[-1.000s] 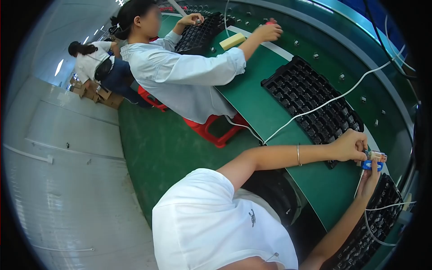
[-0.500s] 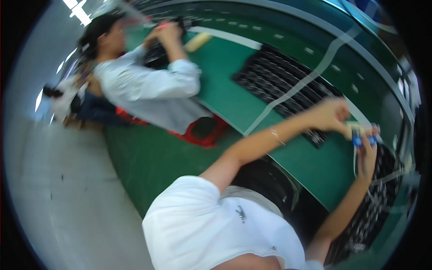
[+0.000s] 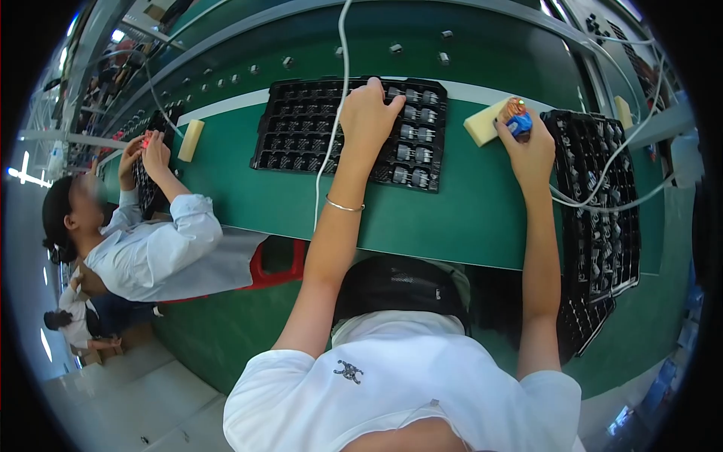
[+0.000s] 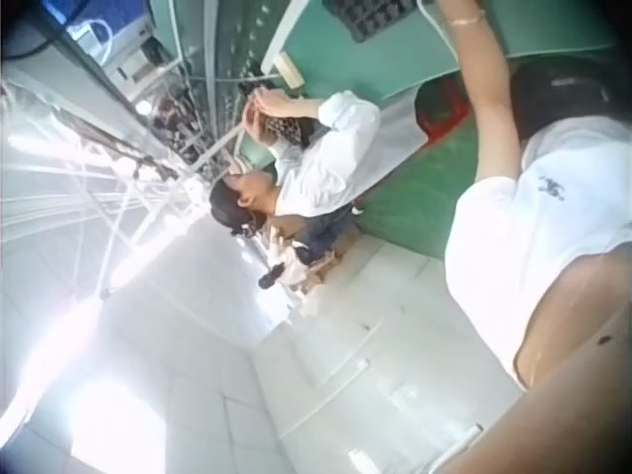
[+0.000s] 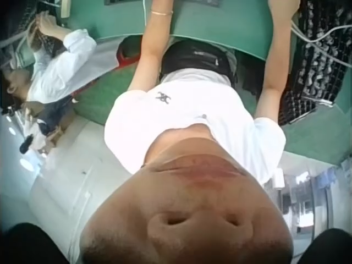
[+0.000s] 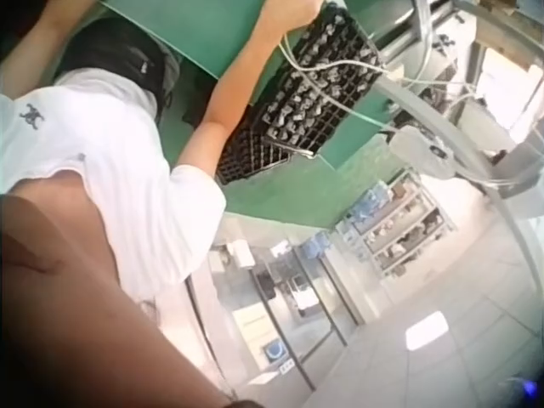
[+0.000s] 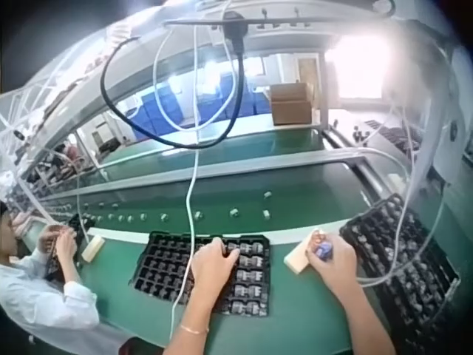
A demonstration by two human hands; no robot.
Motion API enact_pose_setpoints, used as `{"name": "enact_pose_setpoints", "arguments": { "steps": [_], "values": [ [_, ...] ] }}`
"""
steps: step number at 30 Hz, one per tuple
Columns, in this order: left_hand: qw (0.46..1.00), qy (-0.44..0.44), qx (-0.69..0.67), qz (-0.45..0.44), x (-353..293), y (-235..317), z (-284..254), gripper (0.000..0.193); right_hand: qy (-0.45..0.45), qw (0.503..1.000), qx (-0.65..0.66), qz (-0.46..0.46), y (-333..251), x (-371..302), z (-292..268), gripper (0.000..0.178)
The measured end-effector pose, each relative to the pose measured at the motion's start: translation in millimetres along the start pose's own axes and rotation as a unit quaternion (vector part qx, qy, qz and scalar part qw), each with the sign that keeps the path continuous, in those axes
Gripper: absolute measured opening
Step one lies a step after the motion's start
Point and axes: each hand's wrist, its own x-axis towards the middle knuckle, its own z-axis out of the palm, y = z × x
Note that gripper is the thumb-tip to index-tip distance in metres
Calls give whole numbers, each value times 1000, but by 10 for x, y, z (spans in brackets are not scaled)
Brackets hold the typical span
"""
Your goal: The person picks small electronic components from a plastic tray and inserts them into a blue assembly fixture by hand.
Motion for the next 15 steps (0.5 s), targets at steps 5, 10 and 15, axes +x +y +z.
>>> {"name": "enact_pose_setpoints", "arguments": {
  "steps": [5,10,15],
  "values": [
    [995,-61,78,27,-66,147,90,40,45,997,-43,-40,68,31,103,45],
    [998,-58,28,25,-76,125,81,29,61,997,-10,-39,85,44,131,41],
    [987,-65,-146,-19,-41,107,42,26,63,997,4,-38,81,48,116,38]
  ]
}}
